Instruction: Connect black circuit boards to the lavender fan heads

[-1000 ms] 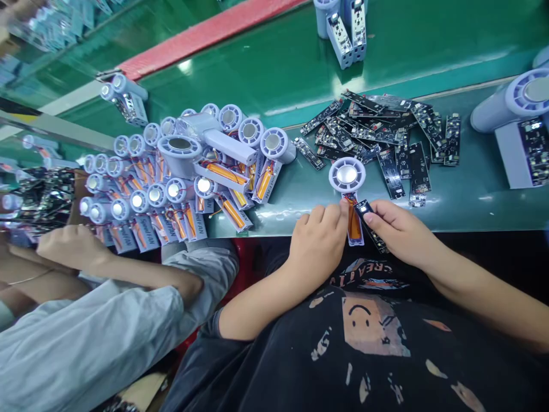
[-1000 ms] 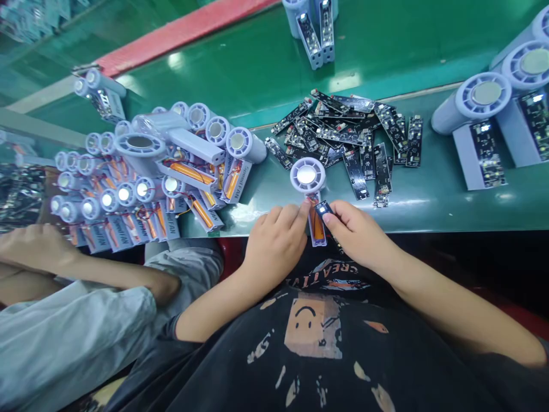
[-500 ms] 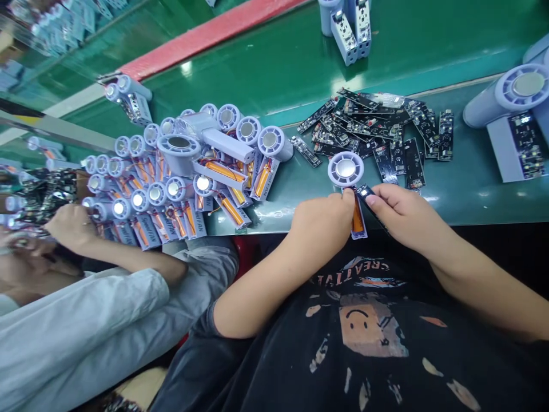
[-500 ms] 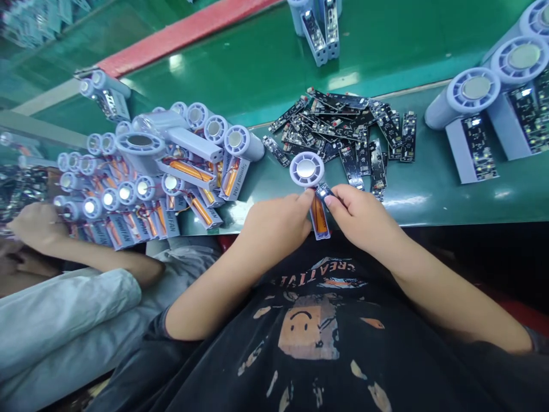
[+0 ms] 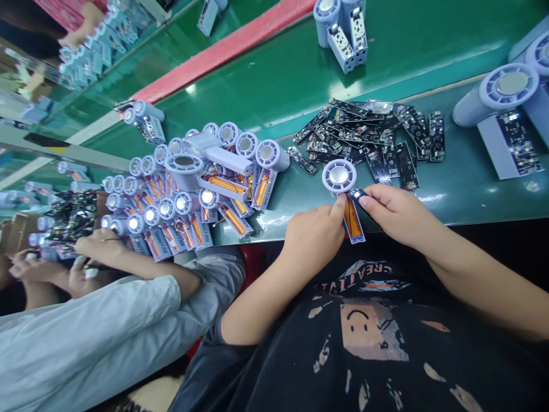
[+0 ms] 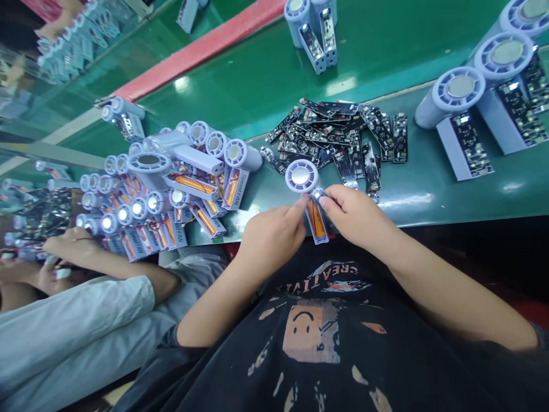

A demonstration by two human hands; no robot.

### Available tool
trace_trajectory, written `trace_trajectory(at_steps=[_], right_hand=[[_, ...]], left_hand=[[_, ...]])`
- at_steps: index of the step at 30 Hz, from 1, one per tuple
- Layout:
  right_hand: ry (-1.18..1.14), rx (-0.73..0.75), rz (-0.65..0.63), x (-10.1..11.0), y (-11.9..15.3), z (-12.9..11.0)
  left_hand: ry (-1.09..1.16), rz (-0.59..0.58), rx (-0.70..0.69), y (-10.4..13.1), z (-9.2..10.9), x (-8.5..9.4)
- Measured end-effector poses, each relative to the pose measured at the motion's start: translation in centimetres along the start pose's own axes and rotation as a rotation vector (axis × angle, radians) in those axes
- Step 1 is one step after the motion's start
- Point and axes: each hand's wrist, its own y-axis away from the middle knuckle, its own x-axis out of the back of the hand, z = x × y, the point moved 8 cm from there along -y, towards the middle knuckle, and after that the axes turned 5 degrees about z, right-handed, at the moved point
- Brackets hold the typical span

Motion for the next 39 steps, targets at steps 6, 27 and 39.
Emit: trace_trajectory(at_steps=[6,27,39], right_hand=[[-0.028,0.008,-0.028,0.1,0.1,0.4],[-0.071,0.018,-0.064,0.0,-0.4,0.1],[0.252,0.125,-0.298,0.0,1.9,-1.5]], left_hand=[[-0.009,-0.048,0.0,-0.6,1.2,0.3],[0.075,0.373,-0.276,-2.3,-1.3,3.6],[0.108,0.27,-0.105,0.0,-1.4,1.9]])
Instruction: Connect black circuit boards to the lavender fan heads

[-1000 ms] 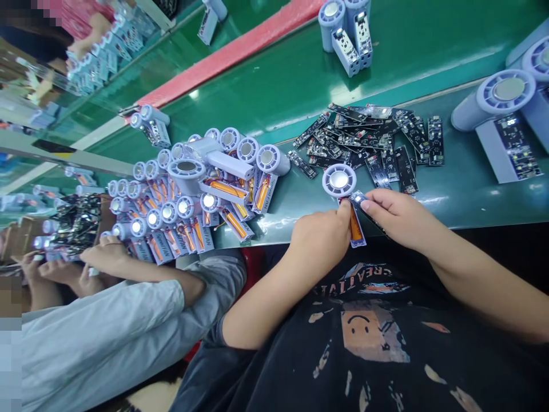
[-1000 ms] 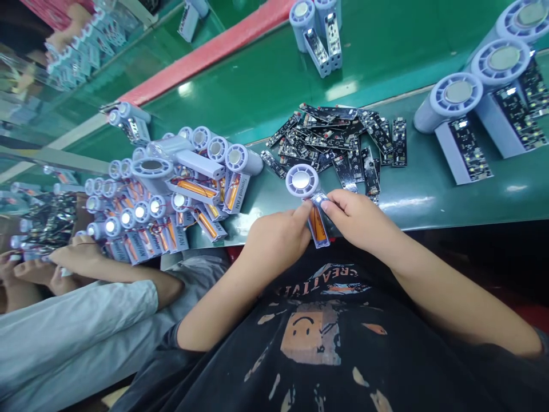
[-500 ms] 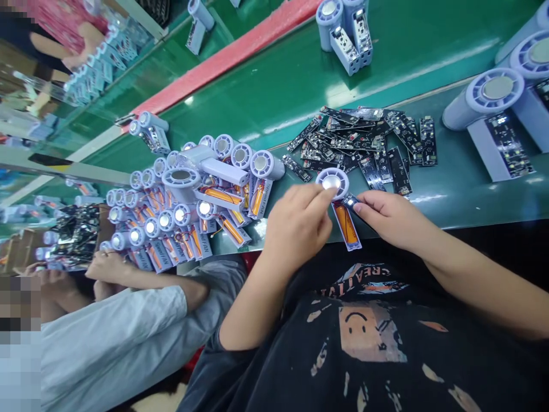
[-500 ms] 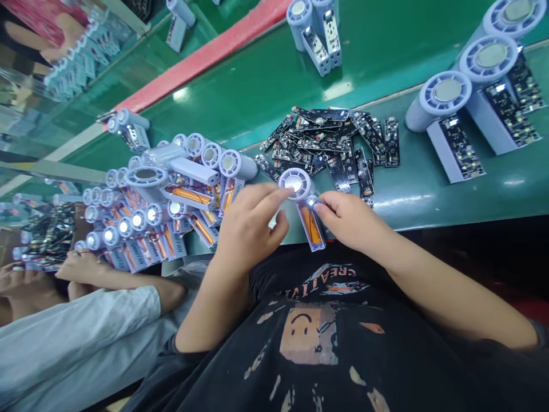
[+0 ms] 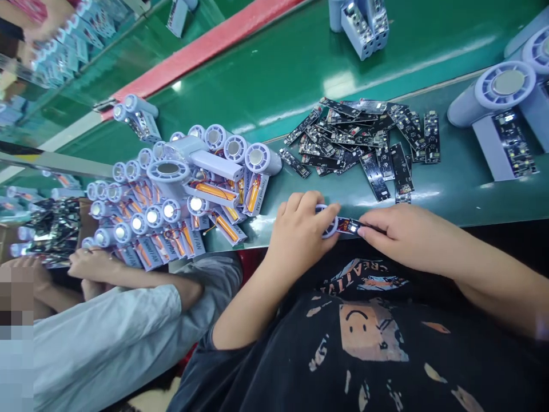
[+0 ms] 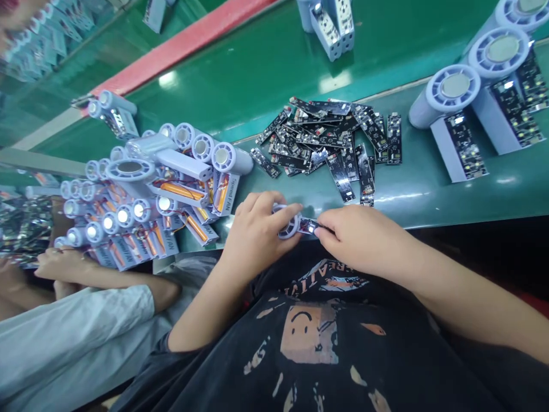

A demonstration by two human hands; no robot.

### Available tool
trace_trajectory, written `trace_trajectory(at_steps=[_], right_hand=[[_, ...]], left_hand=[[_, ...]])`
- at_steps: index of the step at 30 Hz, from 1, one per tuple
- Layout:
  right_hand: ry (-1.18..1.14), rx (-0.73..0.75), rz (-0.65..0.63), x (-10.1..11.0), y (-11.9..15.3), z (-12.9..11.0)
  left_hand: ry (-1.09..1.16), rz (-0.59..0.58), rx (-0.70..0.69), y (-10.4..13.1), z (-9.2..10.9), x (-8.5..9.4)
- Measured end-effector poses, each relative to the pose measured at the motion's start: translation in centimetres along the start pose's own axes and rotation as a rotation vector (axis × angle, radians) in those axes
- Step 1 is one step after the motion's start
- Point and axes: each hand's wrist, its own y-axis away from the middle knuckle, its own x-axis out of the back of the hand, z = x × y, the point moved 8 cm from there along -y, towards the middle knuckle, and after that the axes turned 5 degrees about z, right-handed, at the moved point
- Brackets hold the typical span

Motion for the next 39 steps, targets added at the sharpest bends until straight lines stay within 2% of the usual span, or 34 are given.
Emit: trace_trajectory(at_steps=[7,11,15,19,21,24,27,33,36,39], right_hand=[[0.075,0.021,-0.181,-0.3,-2.3,-0.8],[0.117,0.015,-0.247,-0.6,-2.9,-1.1],[0.127,-0.037,-0.298,-1.0,-3.4,-0.9],[0.141,-0.089,-0.291,-1.0,-3.5,-0.6],[0.216,-0.073,-0.227,-0.6,-3.1,-0.8],[0.353,-0.035,-0.01,0.7,-1.7,-1.3],[0.323,0.098,0.175,1.2,0.6,-2.1],[0.31,0.344,0.374,0.3,3.3,-2.4],[0.333,0.383,0.453,0.0,3.4,-2.5],[0.338,0.381,0.463,-0.1,3.2,-2.5]], left_hand=[[0.175,0.051,0.104,0.9,-0.4,-0.9],[0.293,0.07,0.068,0.8,-0.4,-1.3],[0.379,0.032,0.025,0.6,-0.3,-1.6],[0.416,-0.011,-0.021,0.5,-0.1,-1.6],[0.413,-0.008,-0.032,0.4,0.0,-1.7],[0.408,-0.007,-0.031,0.3,0.0,-1.9],[0.413,-0.007,-0.016,0.3,0.0,-2.0],[0.431,-0.016,-0.001,0.4,-0.2,-1.8],[0.42,-0.035,-0.002,0.4,-0.4,-1.9],[0.406,-0.012,-0.017,0.4,-0.2,-2.0]])
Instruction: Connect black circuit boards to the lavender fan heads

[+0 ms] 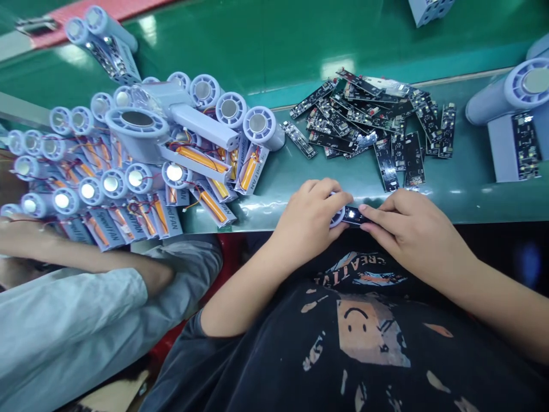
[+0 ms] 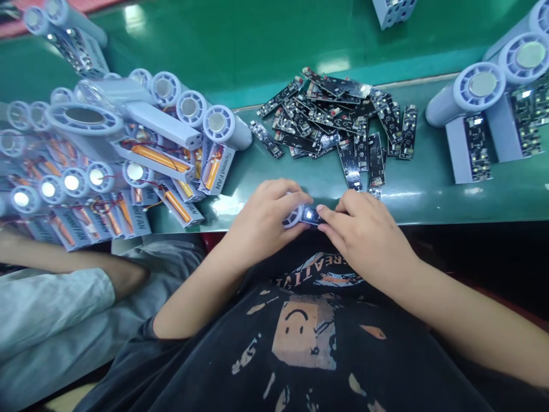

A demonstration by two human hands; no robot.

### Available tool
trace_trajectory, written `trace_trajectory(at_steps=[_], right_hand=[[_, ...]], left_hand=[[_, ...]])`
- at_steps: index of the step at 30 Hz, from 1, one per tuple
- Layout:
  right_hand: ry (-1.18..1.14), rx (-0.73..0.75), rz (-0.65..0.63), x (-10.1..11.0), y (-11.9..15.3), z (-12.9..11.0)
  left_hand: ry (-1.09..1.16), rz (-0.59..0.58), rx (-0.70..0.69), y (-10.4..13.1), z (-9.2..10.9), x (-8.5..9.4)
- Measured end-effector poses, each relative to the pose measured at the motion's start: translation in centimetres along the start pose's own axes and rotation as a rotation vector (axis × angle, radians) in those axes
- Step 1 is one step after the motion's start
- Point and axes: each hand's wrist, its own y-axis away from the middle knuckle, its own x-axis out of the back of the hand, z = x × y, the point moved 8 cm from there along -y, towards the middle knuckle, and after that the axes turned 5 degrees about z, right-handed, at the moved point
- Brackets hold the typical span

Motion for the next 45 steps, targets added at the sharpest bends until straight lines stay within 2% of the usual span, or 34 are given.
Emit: trace_trajectory(at_steps=[5,10,19,23,31,36,38,41,45], right_hand=[[-0.014,-0.023,0.001,-0.1,-0.1,0.2],[-0.041,-0.043,0.017,-0.4,0.3,0.3],[-0.125,0.019,0.064,-0.6,-0.2,0.1],[-0.169,-0.026,0.063,-1.1,0.0,0.7],[-0.085,-0.186,-0.004,-0.1,2.3,3.2],[-0.089,-0.195,0.002,0.2,3.7,4.2],[-0.104,-0.198,0.002,0.1,3.5,4.1],[-0.004,-0.18,-0.053,-0.4,2.6,3.4],[0.181,-0.058,-0.111,-1.3,1.4,1.5]], left_hand=[[-0.025,0.05,-0.017,-0.2,0.3,0.0],[-0.016,0.042,-0.044,-0.4,0.6,0.0],[-0.023,0.065,-0.043,-0.4,0.6,0.2],[0.007,0.037,-0.034,-0.3,0.7,0.2],[-0.033,0.02,0.0,-0.2,0.6,0.2],[-0.035,0.027,0.0,-0.2,0.7,0.3],[-0.031,0.03,-0.002,-0.3,0.7,0.2],[-0.027,0.028,-0.01,-0.4,0.9,0.1],[0.028,0.076,-0.073,-0.2,1.7,0.2]])
